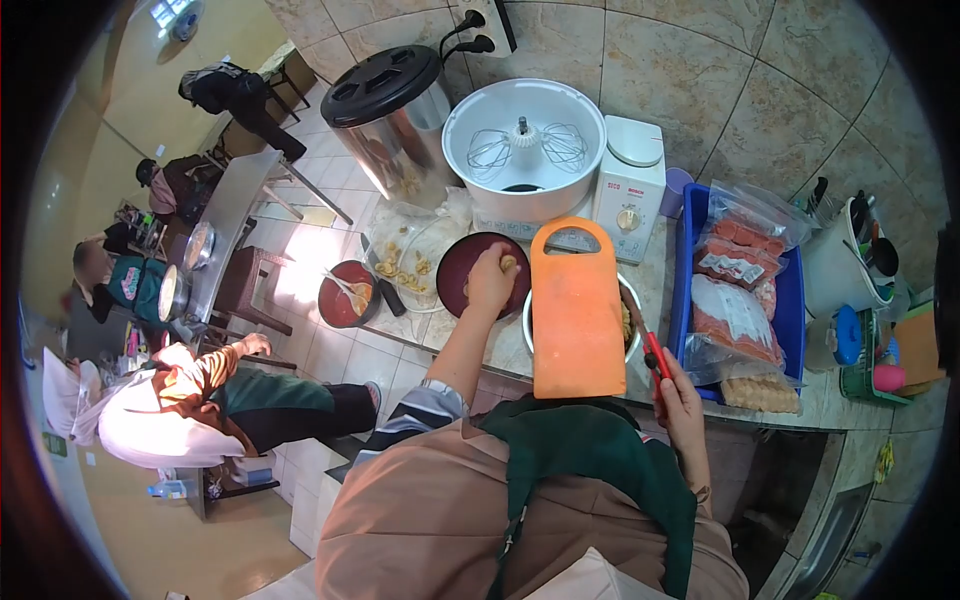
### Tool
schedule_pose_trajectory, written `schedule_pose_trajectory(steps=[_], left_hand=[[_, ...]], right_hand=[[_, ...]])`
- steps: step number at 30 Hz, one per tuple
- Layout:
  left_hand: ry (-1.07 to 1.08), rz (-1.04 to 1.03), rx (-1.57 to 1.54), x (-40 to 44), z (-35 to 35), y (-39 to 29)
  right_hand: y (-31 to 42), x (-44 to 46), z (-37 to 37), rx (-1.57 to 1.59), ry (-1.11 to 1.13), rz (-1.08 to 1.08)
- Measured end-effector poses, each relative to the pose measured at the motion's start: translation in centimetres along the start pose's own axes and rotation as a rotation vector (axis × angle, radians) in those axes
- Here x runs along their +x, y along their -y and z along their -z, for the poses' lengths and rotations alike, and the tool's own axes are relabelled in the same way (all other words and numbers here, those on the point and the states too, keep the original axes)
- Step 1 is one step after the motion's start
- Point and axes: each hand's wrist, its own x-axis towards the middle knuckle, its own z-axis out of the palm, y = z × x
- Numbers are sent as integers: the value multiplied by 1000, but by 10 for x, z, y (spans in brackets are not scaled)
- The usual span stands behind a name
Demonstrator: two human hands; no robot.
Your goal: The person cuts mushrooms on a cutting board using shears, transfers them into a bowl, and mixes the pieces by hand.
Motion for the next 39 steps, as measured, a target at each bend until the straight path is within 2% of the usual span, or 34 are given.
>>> schedule_pose_trajectory(steps=[2,3,4,5,9,13,17,19,22,29,34,39], left_hand=[[-85,109,-440,-7,14,-35],[-26,99,-578,-11,4,-36],[-22,95,-581,-17,-1,-45],[83,39,-586,-24,-5,-55],[390,-61,-493,-44,-9,-83],[368,1,-557,-49,-34,-73],[316,22,-642,-50,-46,-64],[335,174,-702,-49,-48,-65],[335,241,-693,-47,-48,-68],[335,266,-756,-47,-51,-68],[326,264,-768,-49,-46,-70],[319,273,-799,-49,-52,-67]], right_hand=[[-6,6,-5,-24,24,-9],[-11,10,-10,-45,51,2],[-18,13,-12,-64,77,11],[-31,19,-12,-205,76,117],[-23,26,-29,-400,63,95],[-36,32,-34,-523,55,241],[-38,28,-36,-619,42,210],[-34,23,-37,-722,3,275],[-33,16,-36,-758,30,321],[-36,21,-40,-829,22,323],[-28,45,-51,-749,18,325],[-35,28,-43,-798,14,278]])
